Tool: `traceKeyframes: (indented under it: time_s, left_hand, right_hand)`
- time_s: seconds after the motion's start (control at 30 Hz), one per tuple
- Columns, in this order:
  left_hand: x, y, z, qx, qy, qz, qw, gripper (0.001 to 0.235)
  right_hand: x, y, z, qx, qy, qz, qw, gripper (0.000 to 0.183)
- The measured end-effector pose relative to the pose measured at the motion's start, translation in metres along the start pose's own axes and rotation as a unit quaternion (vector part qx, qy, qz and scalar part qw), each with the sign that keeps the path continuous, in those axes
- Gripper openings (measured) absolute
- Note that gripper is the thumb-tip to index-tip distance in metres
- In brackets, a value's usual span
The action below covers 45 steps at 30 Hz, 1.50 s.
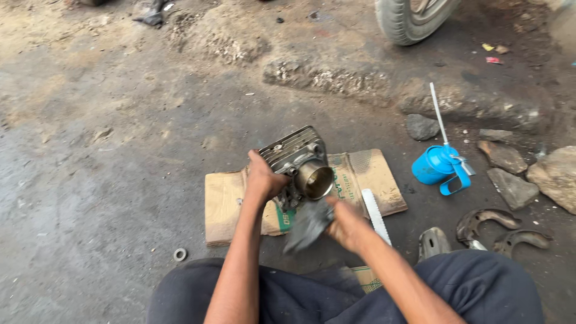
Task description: The person sits on the ground and cleans a metal engine cylinder block. They use a blue oil can to spray liquid into the cylinder bore and then wipe the interior and exterior surfaces with a dark cloth. The person rotates the block to access different sides and continues wiping until the end of the clip.
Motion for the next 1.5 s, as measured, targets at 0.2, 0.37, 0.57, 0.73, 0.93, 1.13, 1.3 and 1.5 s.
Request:
traceKeyframes:
  time_s: [0.2,0.37,0.57,0.73,0.93,1.13,1.3,1.5]
  left_hand:
    - [0.004,0.002,-0.004,0.009,-0.021,-0.026,0.999,0.095]
    - [-0.001,0.0,-0.007,0.018,-0.025,0.008,0.999,0.087]
    - [-0.011,-0.014,0.009,0.039,-0.044,-0.018,0.998,0.099]
    - [-0.009,-0.022,0.013,-0.017,-0.001,-0.029,0.999,0.103]
    - [-0.004,-0.016,0.02,0.051,-0.024,-0.075,0.996,0.096]
    - [-0.004,-0.014,0.016,0.036,-0.024,-0.025,0.999,0.094]
    - [-0.002,-0.014,0.012,0.006,-0.013,-0.023,1.0,0.101]
    - [0.0,-0.014,0.012,0.009,-0.014,-0.027,0.999,0.102]
  right_hand:
    - [-0.011,-0.012,-0.024,0.321,0.302,-0.409,0.799,0.029]
    - [-0.036,-0.052,-0.073,0.56,0.249,-0.355,0.706,0.027]
    - [-0.064,-0.028,-0.085,0.664,0.153,-0.578,0.449,0.024]
    - [-0.051,0.006,-0.08,0.619,0.053,-0.7,0.352,0.031]
    - [-0.01,-0.032,-0.086,0.5,0.191,-0.428,0.728,0.029]
    - [-0.018,-0.048,-0.073,0.63,0.163,-0.25,0.717,0.018]
    - [-0.051,-0.03,-0.069,0.591,0.196,-0.604,0.497,0.036]
    - [-0.041,-0.02,-0.076,0.397,0.185,-0.777,0.453,0.075]
Point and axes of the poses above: each hand's wrist, its own z-axis towards the middle knuckle, its own x-axis out of the back of the hand, y = z × x, the point moved 1 cm from there along z, towards the middle knuckle, and after that the axes turned 7 degrees about -z, right-handed, at the moved point
